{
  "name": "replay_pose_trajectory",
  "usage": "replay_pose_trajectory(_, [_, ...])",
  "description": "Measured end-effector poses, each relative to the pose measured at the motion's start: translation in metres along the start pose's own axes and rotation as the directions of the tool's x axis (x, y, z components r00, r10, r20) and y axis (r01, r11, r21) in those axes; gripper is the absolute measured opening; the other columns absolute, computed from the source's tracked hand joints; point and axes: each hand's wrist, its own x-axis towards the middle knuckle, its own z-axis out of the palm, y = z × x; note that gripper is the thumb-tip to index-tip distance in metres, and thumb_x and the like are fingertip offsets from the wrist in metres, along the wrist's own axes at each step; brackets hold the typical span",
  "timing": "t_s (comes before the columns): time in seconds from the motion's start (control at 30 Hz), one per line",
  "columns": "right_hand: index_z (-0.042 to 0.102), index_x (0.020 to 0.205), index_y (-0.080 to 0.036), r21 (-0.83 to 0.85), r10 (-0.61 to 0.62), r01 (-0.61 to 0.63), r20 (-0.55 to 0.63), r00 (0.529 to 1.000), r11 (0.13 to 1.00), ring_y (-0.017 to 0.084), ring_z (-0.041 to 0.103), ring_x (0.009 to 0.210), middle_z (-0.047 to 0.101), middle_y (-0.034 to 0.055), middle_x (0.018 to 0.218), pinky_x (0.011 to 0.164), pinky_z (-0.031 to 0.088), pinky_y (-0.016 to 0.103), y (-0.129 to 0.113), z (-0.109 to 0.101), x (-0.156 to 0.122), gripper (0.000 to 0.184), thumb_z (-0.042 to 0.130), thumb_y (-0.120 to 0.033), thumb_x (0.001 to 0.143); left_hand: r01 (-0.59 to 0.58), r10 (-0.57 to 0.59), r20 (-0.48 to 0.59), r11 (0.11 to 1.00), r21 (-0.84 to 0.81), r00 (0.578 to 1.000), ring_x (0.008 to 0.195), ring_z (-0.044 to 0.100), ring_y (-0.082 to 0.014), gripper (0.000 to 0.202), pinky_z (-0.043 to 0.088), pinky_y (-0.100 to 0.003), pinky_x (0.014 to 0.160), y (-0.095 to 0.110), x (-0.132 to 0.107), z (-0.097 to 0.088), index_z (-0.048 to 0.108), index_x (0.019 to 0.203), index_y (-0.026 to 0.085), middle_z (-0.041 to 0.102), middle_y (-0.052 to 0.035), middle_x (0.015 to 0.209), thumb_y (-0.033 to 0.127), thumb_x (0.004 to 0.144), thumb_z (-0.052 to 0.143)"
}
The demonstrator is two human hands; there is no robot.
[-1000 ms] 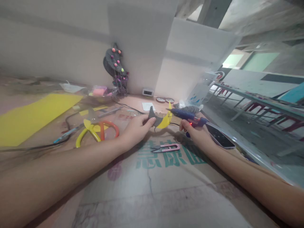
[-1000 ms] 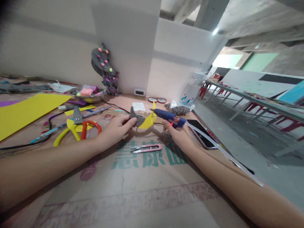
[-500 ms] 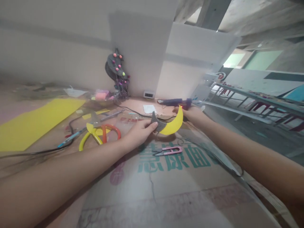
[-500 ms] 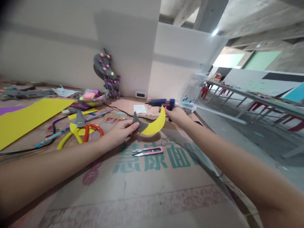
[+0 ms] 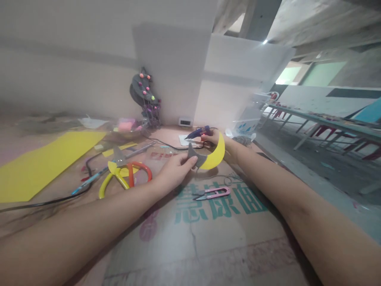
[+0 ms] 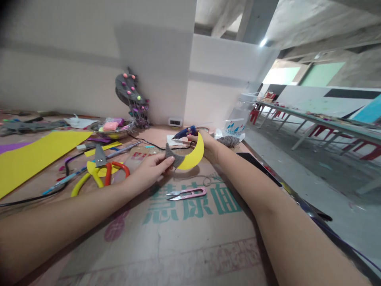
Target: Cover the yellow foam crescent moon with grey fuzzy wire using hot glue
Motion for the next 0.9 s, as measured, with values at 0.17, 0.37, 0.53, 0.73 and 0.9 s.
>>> replay_pose_trajectory(0.17, [0.07, 0.099, -0.013, -0.359, -0.105, 0.09, -0.022, 0.994, 0.929, 0.025, 0.067, 0.089, 0.075, 0.0115, 0.093, 0.082, 0.05, 0.033, -0.004, -0.03, -0.02, 0.032, 0.056, -0.04, 0.09, 0.047, -0.049, -0.083, 0.998, -0.03, 0.995, 0.061, 0.052, -0.0131, 0.03, 0.038, -0.025, 0.058, 0.001, 0.001, -0.002, 0.06, 0.074, 0.017, 0.061, 0.0014, 0.068, 0.044, 0.086, 0.054])
replay_pose_trajectory(0.37, [0.075, 0.086, -0.017, -0.609, -0.15, 0.201, 0.134, 0.98, 0.768, 0.027, 0.066, 0.096, 0.075, 0.0095, 0.097, 0.087, 0.047, 0.034, -0.01, -0.044, -0.071, 0.027, 0.055, -0.035, 0.088, 0.054, -0.059, -0.117, 0.998, -0.042, 0.991, 0.061, 0.054, -0.0137, 0.027, 0.039, -0.025, 0.058, 0.003, 0.002, -0.003, 0.062, 0.073, 0.016, 0.061, 0.0001, 0.067, 0.039, 0.086, 0.055])
replay_pose_trajectory(0.53, [0.072, 0.103, -0.023, -0.614, -0.232, 0.491, 0.455, 0.86, 0.618, 0.024, 0.062, 0.104, 0.072, 0.007, 0.106, 0.089, 0.046, 0.033, -0.03, -0.015, -0.121, 0.026, 0.053, -0.037, 0.092, 0.028, -0.051, -0.156, 0.988, -0.15, 0.987, 0.065, 0.055, -0.0119, 0.035, 0.041, -0.022, 0.061, 0.007, -0.001, -0.003, 0.058, 0.115, 0.016, 0.061, 0.0026, 0.075, 0.029, 0.083, 0.058])
replay_pose_trajectory(0.73, [0.066, 0.09, -0.019, -0.558, -0.318, 0.592, 0.514, 0.797, 0.581, 0.018, 0.059, 0.084, 0.068, 0.006, 0.092, 0.075, 0.044, 0.028, -0.031, 0.02, -0.146, 0.018, 0.058, -0.034, 0.092, 0.001, -0.009, -0.173, 0.999, -0.045, 0.985, 0.059, 0.049, -0.0107, 0.055, 0.04, -0.022, 0.06, 0.003, -0.002, -0.003, 0.046, 0.136, 0.02, 0.051, 0.0063, 0.066, 0.026, 0.083, 0.059])
replay_pose_trajectory(0.9, [0.064, 0.088, -0.02, -0.63, -0.27, 0.497, 0.426, 0.864, 0.596, 0.014, 0.055, 0.067, 0.066, 0.0026, 0.077, 0.062, 0.037, 0.024, -0.034, 0.02, -0.152, 0.019, 0.049, -0.027, 0.096, -0.06, 0.064, -0.048, 0.995, 0.077, 0.997, 0.088, 0.061, -0.0188, 0.021, 0.046, -0.029, 0.08, 0.0, -0.001, -0.002, 0.066, 0.098, 0.017, 0.069, -0.0047, 0.095, 0.029, 0.088, 0.052])
